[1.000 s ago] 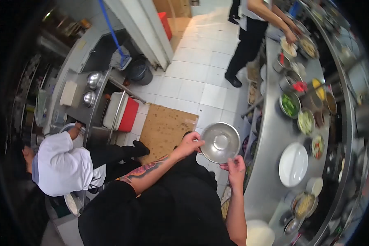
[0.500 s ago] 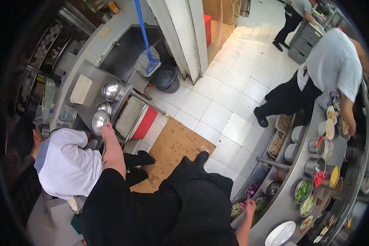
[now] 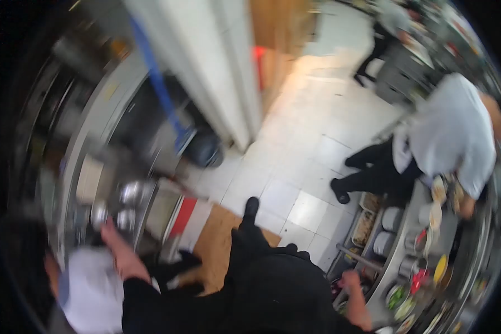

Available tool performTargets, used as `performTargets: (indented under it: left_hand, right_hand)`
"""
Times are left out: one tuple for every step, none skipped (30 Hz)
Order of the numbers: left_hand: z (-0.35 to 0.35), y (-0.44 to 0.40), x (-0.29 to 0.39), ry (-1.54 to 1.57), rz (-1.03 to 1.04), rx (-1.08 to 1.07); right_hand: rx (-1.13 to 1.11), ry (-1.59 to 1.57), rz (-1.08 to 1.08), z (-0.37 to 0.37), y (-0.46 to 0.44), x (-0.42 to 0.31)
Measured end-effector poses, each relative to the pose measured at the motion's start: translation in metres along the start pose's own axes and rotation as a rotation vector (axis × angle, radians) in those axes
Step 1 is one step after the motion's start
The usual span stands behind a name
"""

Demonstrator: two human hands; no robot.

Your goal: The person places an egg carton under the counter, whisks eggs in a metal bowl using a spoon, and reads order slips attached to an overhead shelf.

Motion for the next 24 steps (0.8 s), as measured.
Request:
performTargets:
  left_hand:
    - [0.004, -0.004, 0.011, 0.11, -0.075, -0.038]
    - [0.018, -0.03, -0.01, -0.126, 0.042, 0.0]
    - [0.039, -0.052, -0.027, -0.243, 0.143, 0.016]
    - [0.06, -0.074, -0.047, -0.363, 0.246, 0.046]
    - [0.076, -0.091, -0.058, -0.478, 0.346, 0.087]
    - [0.084, -0.081, -0.046, -0.424, 0.244, 0.125]
    - [0.103, -0.058, -0.016, -0.283, 0.09, 0.128]
    - [0.124, -0.03, 0.031, -0.169, 0.009, 0.112]
    - [0.152, -0.012, 0.069, -0.087, -0.009, 0.059]
    - [0.184, 0.007, 0.112, -0.013, 0.004, -0.01]
    - [0.216, 0.024, 0.158, 0.053, 0.035, -0.094]
    - [0.248, 0.044, 0.201, 0.116, 0.068, -0.18]
    - [0.28, 0.066, 0.248, 0.174, 0.102, -0.272]
    - [0.31, 0.092, 0.293, 0.234, 0.135, -0.365]
    - [0.335, 0.118, 0.336, 0.279, 0.171, -0.455]
    - [0.358, 0.145, 0.379, 0.321, 0.206, -0.543]
    - [0.378, 0.171, 0.421, 0.352, 0.245, -0.627]
    - [0.396, 0.199, 0.461, 0.384, 0.281, -0.707]
    - [0.412, 0.226, 0.498, 0.411, 0.312, -0.787]
    - [0.427, 0.254, 0.533, 0.425, 0.346, -0.858]
    - [0.442, 0.28, 0.566, 0.437, 0.373, -0.923]
    - [0.455, 0.307, 0.595, 0.437, 0.399, -0.984]
    - [0.469, 0.331, 0.622, 0.432, 0.422, -1.037]
    - [0.48, 0.354, 0.647, 0.425, 0.439, -1.083]
  right_hand:
    - [0.222, 0.079, -0.28, 0.007, -0.045, 0.094]
    - [0.365, -0.522, 0.419, -0.033, -0.043, 0.017]
    - [0.438, -0.509, 0.291, -0.054, -0.066, -0.005]
    - [0.552, -0.644, 0.411, -0.081, -0.068, -0.069]
    - [0.691, -0.637, 0.384, -0.094, -0.078, -0.087]
    - [0.728, -0.673, 0.435, -0.092, -0.092, -0.095]
    - [0.758, -0.697, 0.47, -0.098, -0.107, -0.107]
    - [0.661, -0.715, 0.46, -0.102, -0.123, -0.141]
    - [0.565, -0.734, 0.448, -0.102, -0.136, -0.173]
    - [0.497, -0.734, 0.419, -0.098, -0.155, -0.179]
    - [0.43, -0.731, 0.394, -0.093, -0.174, -0.18]
    - [0.44, -0.738, 0.395, -0.094, -0.186, -0.189]
    - [0.456, -0.737, 0.395, -0.101, -0.199, -0.197]
    - [0.457, -0.721, 0.381, -0.108, -0.212, -0.203]
    - [0.474, -0.711, 0.387, -0.114, -0.227, -0.204]
    - [0.484, -0.65, 0.379, -0.128, -0.237, -0.218]
    - [0.482, -0.609, 0.376, -0.14, -0.251, -0.223]
    - [0.495, -0.583, 0.361, -0.154, -0.267, -0.226]
    - [0.495, -0.551, 0.334, -0.17, -0.282, -0.23]
    - [0.528, -0.485, 0.289, -0.195, -0.293, -0.243]
    - [0.559, -0.457, 0.247, -0.21, -0.316, -0.233]
    - [0.586, -0.434, 0.192, -0.231, -0.336, -0.231]
    - [0.644, -0.434, 0.151, -0.255, -0.352, -0.234]
    - [0.663, -0.366, 0.165, -0.28, -0.365, -0.233]
Point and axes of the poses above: each hand's wrist, its own y-axis away from the middle knuckle, its own z-axis out of the palm, x = y × z, the point moved 8 cm from there along -y, towards the middle knuckle, and after that the axes turned 7 degrees about -z, right-handed, at the moved point
